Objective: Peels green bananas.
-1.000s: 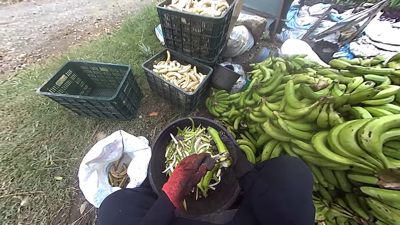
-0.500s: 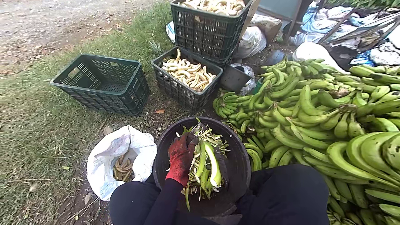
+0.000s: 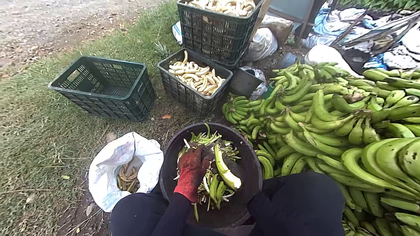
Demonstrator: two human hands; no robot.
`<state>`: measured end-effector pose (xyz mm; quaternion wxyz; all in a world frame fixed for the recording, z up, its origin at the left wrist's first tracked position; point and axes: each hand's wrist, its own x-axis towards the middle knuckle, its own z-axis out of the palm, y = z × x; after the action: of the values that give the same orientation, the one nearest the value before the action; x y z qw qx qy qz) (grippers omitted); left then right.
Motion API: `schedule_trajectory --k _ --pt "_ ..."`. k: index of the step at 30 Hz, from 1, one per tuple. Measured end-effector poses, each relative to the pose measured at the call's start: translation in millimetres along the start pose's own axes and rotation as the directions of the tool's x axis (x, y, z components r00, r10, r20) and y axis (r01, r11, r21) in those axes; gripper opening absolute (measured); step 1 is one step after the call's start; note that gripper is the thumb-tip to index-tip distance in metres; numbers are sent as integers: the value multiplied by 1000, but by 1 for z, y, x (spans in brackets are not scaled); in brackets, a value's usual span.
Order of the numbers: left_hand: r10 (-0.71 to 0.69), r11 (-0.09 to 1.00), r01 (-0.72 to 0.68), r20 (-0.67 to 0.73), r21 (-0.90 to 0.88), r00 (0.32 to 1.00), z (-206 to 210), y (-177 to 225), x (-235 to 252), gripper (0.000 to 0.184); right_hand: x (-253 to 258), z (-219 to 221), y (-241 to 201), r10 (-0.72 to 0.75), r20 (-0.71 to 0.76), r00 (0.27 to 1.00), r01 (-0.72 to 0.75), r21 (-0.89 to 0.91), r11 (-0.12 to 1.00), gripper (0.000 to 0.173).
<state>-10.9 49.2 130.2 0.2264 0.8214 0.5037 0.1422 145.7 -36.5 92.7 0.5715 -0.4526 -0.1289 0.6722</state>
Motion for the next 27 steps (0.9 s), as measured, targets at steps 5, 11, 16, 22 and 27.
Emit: schedule_trajectory --k 5,11,16,22,27 --pt "-28 992 27 -6 -124 1000 5 7 -1 49 0 -17 0 -130 -104 986 119 -107 987 46" --pt "76 952 -17 182 -307 980 17 31 -36 45 44 -37 -43 -472 -382 795 512 3 859 50" --pt "61 950 -12 147 -311 987 16 35 -36 45 45 -10 -66 -537 -608 585 618 -94 780 42" --pt "-8 956 38 105 -289 994 23 21 -15 44 19 13 -50 -559 -397 728 430 -372 823 43" --pt "-48 981 53 32 -188 998 28 -12 19 44 2 -6 -23 -50 109 993 99 -511 854 48"
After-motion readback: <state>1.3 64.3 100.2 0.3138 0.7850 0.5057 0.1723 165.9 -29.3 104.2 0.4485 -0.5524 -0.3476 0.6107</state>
